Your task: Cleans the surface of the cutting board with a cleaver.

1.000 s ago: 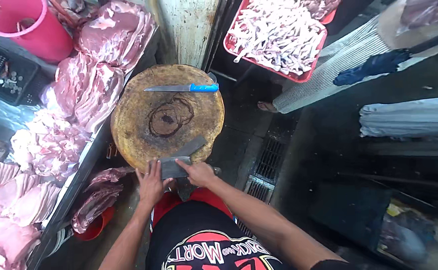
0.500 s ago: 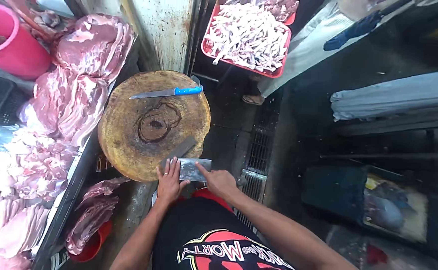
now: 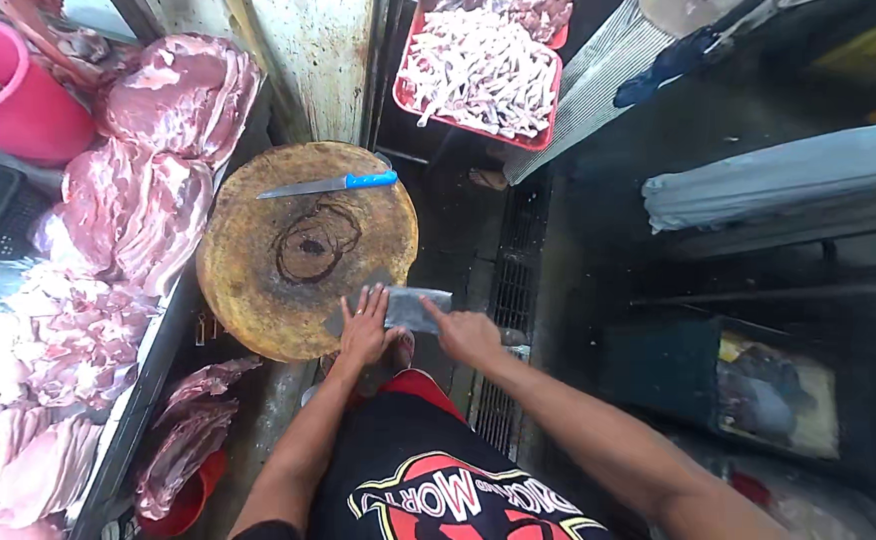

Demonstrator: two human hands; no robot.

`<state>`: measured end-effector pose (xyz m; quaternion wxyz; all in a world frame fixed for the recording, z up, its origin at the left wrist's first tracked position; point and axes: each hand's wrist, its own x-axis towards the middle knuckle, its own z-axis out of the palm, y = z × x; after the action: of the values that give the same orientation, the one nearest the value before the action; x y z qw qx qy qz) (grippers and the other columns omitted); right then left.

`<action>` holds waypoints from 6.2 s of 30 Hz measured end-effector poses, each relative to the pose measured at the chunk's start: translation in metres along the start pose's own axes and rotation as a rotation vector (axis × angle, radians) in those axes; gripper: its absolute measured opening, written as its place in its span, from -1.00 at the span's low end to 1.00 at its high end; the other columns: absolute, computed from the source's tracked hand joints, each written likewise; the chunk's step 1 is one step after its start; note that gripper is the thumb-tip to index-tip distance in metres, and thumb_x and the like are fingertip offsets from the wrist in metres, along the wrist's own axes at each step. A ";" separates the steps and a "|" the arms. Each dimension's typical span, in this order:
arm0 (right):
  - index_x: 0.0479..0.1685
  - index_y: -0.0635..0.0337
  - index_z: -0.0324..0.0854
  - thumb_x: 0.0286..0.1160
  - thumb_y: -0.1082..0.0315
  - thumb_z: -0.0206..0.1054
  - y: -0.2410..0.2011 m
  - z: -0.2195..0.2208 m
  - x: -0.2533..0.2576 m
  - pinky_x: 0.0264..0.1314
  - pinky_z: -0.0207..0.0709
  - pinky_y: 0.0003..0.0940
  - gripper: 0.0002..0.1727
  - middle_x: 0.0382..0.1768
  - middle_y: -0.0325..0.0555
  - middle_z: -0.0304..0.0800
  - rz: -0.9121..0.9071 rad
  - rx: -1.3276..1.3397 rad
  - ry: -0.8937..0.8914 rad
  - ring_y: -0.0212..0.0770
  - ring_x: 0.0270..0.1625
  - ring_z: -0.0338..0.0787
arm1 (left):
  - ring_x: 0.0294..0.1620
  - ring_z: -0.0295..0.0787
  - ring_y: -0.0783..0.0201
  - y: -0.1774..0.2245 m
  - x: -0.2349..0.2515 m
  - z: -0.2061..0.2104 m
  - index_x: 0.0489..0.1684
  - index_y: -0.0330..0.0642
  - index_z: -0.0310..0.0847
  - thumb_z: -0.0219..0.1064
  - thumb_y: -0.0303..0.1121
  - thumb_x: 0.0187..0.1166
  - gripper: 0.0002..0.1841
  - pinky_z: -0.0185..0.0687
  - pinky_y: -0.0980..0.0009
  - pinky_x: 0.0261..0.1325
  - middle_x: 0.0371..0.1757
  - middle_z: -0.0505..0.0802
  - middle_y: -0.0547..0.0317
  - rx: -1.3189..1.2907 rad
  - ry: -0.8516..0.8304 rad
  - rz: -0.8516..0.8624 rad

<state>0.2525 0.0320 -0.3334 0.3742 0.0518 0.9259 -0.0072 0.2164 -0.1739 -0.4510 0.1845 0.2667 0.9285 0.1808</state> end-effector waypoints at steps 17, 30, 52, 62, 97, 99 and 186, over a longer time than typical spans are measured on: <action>0.94 -0.63 -0.28 0.46 0.16 0.31 -0.021 0.016 0.048 0.00 0.63 0.42 0.05 -0.05 0.23 0.86 -0.189 0.058 -0.048 0.38 0.00 0.84 | 0.96 -0.20 0.01 -0.028 -0.022 -0.017 0.94 0.22 0.00 -0.14 0.60 0.50 0.01 -0.50 -0.52 0.78 0.95 0.11 0.41 0.118 -0.005 -0.181; 0.92 -0.68 -0.23 0.43 0.11 0.33 0.024 0.036 0.044 -0.04 0.62 0.49 0.04 -0.05 0.26 0.86 -0.175 0.135 -0.051 0.42 -0.01 0.84 | 0.95 -0.13 -0.06 0.018 -0.014 -0.010 0.93 0.17 0.05 -0.07 0.58 0.50 0.01 -0.48 -0.50 0.79 0.93 0.18 0.32 0.132 -0.028 -0.198; -0.03 0.14 0.52 0.57 0.10 0.39 -0.007 0.105 -0.045 -0.64 0.55 -0.35 -0.69 -0.68 -0.24 0.47 0.103 1.618 -0.425 -0.28 -0.74 0.52 | 0.04 0.78 0.04 0.020 0.086 -0.011 -0.47 -0.12 0.75 -0.23 0.05 0.86 -0.33 0.28 -0.03 0.60 -0.34 0.86 0.11 0.074 -0.244 0.613; -0.04 0.19 0.53 0.49 0.24 0.43 -0.028 0.086 -0.040 -0.63 0.57 -0.32 -0.73 -0.69 -0.21 0.51 0.216 1.590 -0.332 -0.26 -0.74 0.54 | -0.06 0.81 0.10 0.009 0.100 -0.012 -0.54 -0.09 0.76 -0.04 0.09 0.74 -0.40 0.44 0.04 0.48 -0.41 0.86 0.14 -0.014 -0.159 0.664; 0.00 0.16 0.54 0.46 0.31 0.37 -0.043 0.060 -0.034 -0.63 0.58 -0.26 -0.77 -0.64 -0.17 0.56 0.319 1.410 -0.300 -0.23 -0.71 0.57 | -0.17 0.77 0.14 0.006 0.122 -0.020 -0.75 -0.04 0.62 0.06 -0.05 0.62 -0.52 0.44 0.02 0.47 -0.54 0.77 0.23 -0.079 -0.026 0.758; 0.04 0.18 0.57 0.47 0.30 0.38 -0.042 0.068 -0.058 -0.55 0.59 -0.19 -0.75 -0.58 -0.09 0.60 0.267 1.292 -0.450 -0.18 -0.65 0.60 | -0.15 0.78 0.12 -0.007 0.067 -0.008 -0.74 -0.08 0.58 0.00 -0.07 0.65 -0.50 0.45 0.03 0.45 -0.51 0.78 0.18 -0.089 -0.024 0.592; 0.19 0.23 0.69 0.26 0.23 0.50 -0.119 0.136 -0.038 0.02 0.71 0.15 -0.53 -0.19 0.08 0.84 0.431 1.325 -0.105 0.01 -0.12 0.85 | -0.12 0.79 0.08 -0.030 0.072 0.003 -0.63 -0.05 0.66 0.25 -0.05 0.52 -0.64 0.52 0.11 0.44 -0.44 0.81 0.15 -0.111 0.110 0.920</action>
<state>0.3615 -0.0973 -0.4080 0.3011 0.4514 0.6761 -0.4985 0.1483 -0.1564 -0.4837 0.0495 0.6305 0.7111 0.3072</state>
